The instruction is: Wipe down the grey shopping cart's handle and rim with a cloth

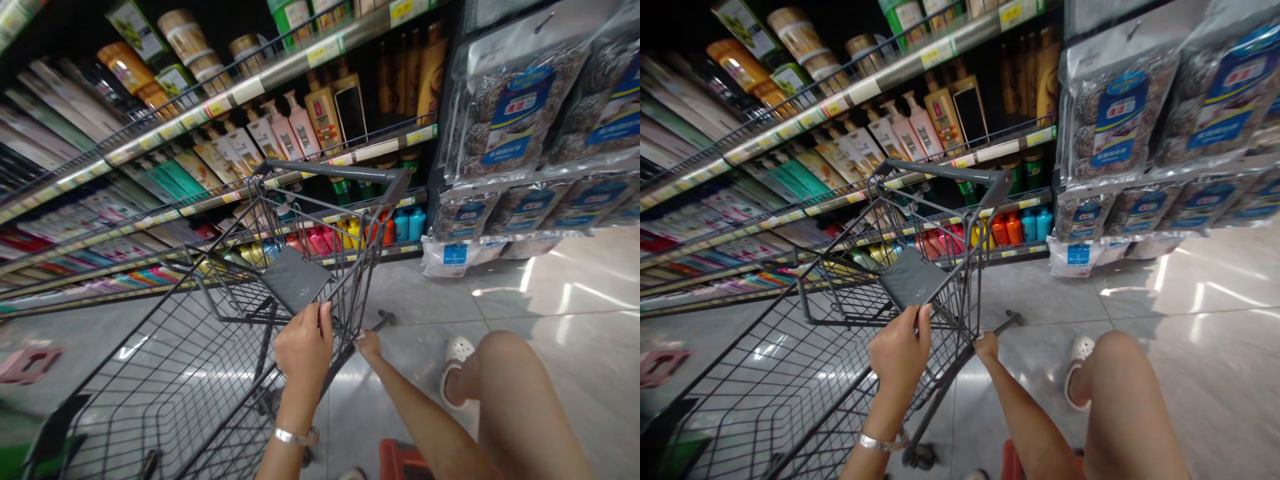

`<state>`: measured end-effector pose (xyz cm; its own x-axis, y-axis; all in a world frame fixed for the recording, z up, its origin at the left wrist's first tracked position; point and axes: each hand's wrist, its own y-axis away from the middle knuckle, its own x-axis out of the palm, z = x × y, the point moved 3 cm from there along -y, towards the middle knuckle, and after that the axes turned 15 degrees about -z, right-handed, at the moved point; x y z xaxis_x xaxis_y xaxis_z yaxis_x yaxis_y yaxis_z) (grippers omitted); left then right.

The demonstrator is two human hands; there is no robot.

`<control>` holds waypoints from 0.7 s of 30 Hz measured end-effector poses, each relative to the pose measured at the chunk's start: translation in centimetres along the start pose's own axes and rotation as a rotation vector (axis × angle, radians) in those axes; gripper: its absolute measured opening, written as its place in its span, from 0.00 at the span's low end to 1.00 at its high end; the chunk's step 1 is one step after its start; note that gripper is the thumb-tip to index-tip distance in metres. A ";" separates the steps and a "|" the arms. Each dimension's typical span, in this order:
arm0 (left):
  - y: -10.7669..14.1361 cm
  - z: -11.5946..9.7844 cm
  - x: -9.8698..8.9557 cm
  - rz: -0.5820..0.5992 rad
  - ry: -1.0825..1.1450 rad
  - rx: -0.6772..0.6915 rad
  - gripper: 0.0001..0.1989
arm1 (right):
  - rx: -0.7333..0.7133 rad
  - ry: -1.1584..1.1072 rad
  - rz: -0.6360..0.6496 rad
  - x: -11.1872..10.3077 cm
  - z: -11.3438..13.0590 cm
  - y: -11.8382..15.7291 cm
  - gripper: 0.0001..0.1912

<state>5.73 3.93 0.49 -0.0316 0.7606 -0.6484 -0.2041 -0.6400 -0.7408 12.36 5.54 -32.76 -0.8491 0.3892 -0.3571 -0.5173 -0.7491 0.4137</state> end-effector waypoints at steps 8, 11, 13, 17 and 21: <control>-0.1 0.1 0.2 0.034 -0.027 -0.018 0.21 | -0.024 -0.154 -0.067 -2.1 2.9 -0.1 0.05; -0.1 0.2 0.5 0.086 -0.034 -0.043 0.21 | -0.075 -0.238 -0.091 -3.3 4.8 -0.1 0.10; -0.2 0.3 0.6 0.125 -0.026 -0.070 0.21 | -0.113 -0.290 -0.100 -4.2 6.2 0.0 0.12; -0.3 0.4 0.7 0.181 0.008 -0.126 0.22 | -0.192 -0.370 -0.121 -6.3 9.4 0.5 0.15; -0.5 0.4 0.5 0.244 0.067 -0.187 0.20 | -0.288 -0.452 -0.249 -8.7 12.2 1.6 0.20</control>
<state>5.45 4.63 0.62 0.0085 0.5774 -0.8164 -0.0153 -0.8163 -0.5775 17.66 7.49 -18.77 -0.6995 0.7146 0.0038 -0.7110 -0.6965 0.0962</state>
